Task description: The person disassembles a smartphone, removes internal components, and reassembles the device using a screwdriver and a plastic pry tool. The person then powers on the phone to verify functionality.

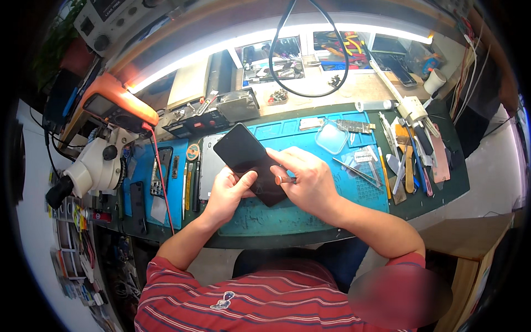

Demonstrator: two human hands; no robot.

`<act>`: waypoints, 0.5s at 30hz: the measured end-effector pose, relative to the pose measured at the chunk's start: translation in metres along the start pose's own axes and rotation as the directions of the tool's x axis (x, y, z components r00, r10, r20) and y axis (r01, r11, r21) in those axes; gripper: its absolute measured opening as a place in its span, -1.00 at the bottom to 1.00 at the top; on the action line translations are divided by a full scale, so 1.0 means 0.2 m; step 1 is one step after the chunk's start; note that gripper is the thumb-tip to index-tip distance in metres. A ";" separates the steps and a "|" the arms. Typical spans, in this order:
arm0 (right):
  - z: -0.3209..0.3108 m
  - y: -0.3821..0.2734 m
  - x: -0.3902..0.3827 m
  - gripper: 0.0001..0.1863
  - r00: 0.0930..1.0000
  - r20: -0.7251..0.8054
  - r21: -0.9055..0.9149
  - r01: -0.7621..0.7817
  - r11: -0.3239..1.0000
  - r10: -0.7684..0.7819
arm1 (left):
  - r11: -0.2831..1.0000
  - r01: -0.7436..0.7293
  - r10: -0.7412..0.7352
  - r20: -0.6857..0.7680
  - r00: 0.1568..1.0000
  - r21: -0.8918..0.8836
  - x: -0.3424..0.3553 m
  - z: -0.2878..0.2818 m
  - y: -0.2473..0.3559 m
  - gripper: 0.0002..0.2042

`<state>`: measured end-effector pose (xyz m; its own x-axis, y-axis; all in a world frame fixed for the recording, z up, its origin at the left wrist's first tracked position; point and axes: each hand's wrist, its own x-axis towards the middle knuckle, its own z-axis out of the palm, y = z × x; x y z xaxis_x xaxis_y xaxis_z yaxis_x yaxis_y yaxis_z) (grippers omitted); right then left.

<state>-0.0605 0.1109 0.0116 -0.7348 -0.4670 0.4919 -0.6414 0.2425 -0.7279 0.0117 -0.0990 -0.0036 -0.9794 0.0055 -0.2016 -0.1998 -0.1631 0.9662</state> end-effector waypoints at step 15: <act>0.00 0.01 0.00 -0.61 1.000 0.001 -0.016 0.019 1.000 -0.019 | 1.000 0.004 -0.005 -0.016 1.000 -0.027 0.00 0.01 0.00 -0.68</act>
<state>-0.0616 0.1113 0.0111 -0.7223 -0.4724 0.5050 -0.6586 0.2472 -0.7107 0.0122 -0.0977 -0.0034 -0.9779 -0.0094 -0.2087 -0.2032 -0.1897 0.9606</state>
